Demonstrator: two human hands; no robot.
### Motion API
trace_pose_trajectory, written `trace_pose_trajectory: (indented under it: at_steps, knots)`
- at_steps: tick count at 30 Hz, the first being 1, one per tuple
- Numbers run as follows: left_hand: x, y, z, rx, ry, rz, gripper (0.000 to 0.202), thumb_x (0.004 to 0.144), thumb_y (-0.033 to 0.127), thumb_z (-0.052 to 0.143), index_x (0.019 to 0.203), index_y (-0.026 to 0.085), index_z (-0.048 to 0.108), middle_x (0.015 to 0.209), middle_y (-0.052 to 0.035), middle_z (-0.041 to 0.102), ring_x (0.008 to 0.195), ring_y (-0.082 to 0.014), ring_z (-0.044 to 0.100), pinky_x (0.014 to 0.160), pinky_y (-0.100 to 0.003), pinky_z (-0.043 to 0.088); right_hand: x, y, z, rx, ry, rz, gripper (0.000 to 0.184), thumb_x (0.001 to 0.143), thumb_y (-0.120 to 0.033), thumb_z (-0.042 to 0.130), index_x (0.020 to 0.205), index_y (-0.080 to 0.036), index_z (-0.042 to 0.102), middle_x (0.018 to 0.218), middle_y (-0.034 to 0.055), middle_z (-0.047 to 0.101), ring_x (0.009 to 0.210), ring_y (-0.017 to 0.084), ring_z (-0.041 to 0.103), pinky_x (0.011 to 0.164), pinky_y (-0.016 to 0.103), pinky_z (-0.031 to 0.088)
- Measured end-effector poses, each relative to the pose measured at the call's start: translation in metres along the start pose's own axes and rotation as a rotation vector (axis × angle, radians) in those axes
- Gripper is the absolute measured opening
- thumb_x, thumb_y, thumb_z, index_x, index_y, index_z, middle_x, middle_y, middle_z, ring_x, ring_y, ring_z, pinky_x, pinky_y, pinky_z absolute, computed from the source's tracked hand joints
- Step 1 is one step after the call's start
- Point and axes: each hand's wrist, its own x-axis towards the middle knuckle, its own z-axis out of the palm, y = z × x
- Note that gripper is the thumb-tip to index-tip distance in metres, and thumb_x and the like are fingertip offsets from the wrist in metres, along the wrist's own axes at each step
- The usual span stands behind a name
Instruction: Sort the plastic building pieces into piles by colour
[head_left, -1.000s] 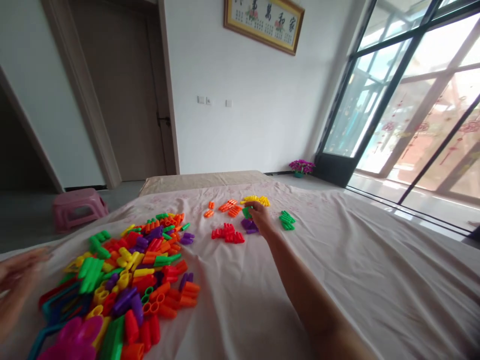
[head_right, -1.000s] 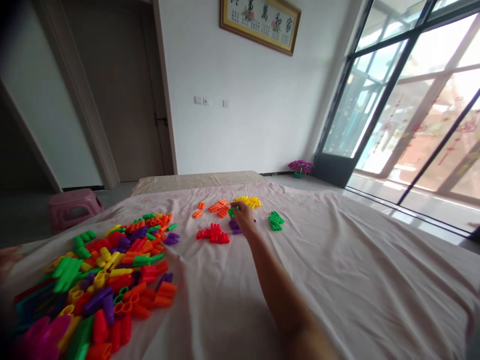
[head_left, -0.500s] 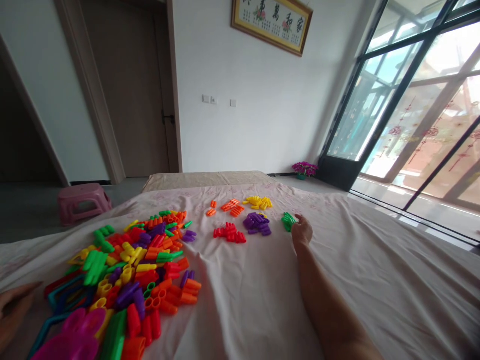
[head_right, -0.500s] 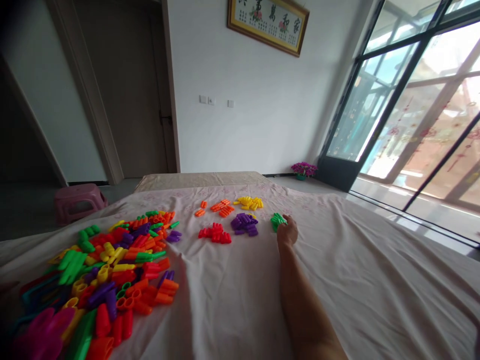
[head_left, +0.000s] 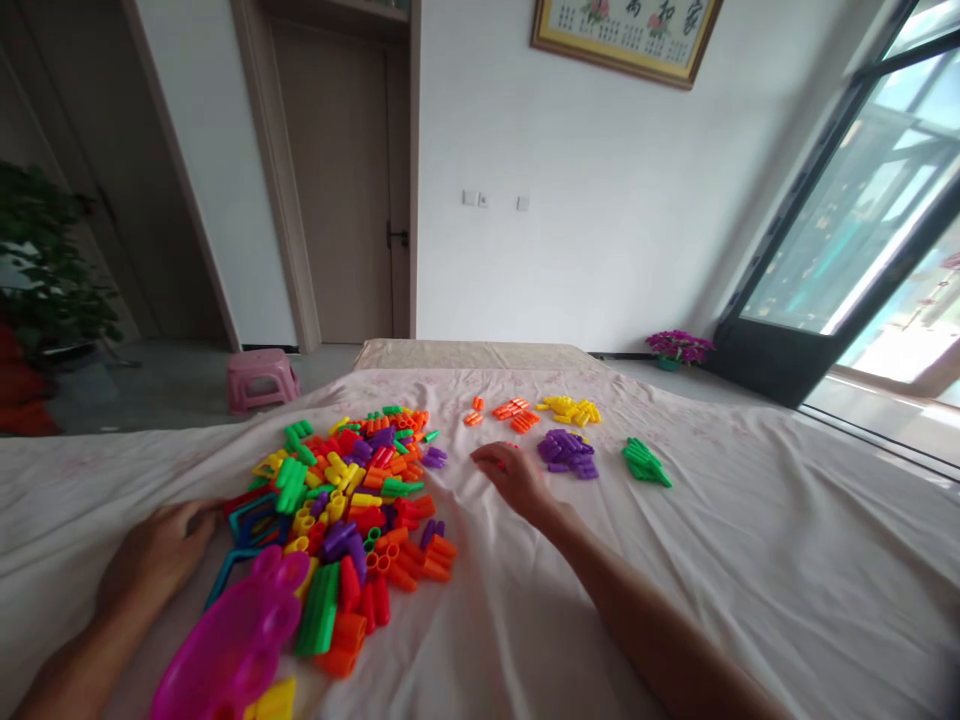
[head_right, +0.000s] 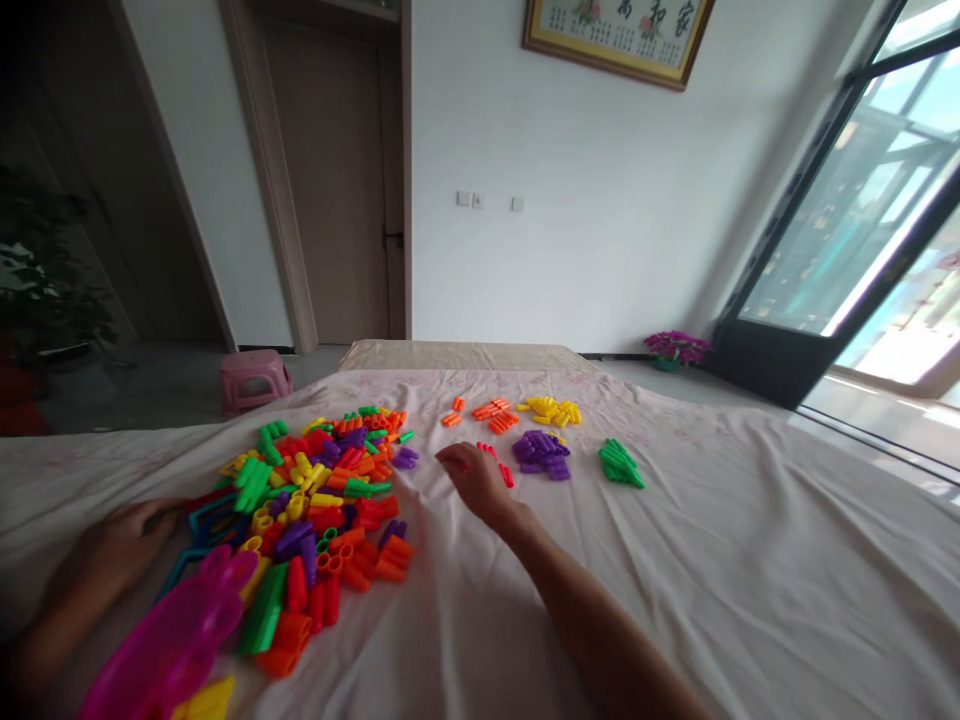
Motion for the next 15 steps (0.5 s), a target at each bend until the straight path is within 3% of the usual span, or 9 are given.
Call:
trace_pose_trajectory:
  at_steps: [5,11,15]
  knots:
    - [0.002,-0.002,-0.001,0.018,-0.033,-0.015,0.038,0.086,0.036,0.042,0.106,0.020,0.071,0.112,-0.0069,0.073,0.102,-0.0230,0.065,0.090,-0.030,0.046,0.012,-0.042,0.055,0.004,-0.265,-0.095,0.021,0.089,-0.033,0.059,0.102,-0.022,0.071,0.096,0.0057,0.069,0.079,0.016,0.062,0.070,0.026,0.044]
    - [0.006,-0.008,0.004,-0.024,-0.041,-0.013,0.036,0.085,0.036,0.045,0.105,0.020,0.071,0.111,-0.0073,0.073,0.104,-0.0236,0.064,0.089,-0.029,0.046,0.023,-0.049,0.087,-0.045,-0.307,-0.122,0.016,0.088,-0.034,0.062,0.090,-0.020,0.070,0.091,0.0045,0.067,0.086,0.017,0.056,0.074,0.025,0.039]
    - [0.008,-0.010,0.006,-0.030,-0.034,-0.013,0.033,0.084,0.036,0.045,0.100,0.023,0.071,0.106,-0.0050,0.074,0.100,-0.0231,0.064,0.088,-0.030,0.047,0.019,-0.046,0.092,0.054,-0.299,0.000,0.022,0.091,-0.034,0.055,0.078,-0.018,0.063,0.079,0.0015,0.063,0.071,0.012,0.050,0.063,0.023,0.035]
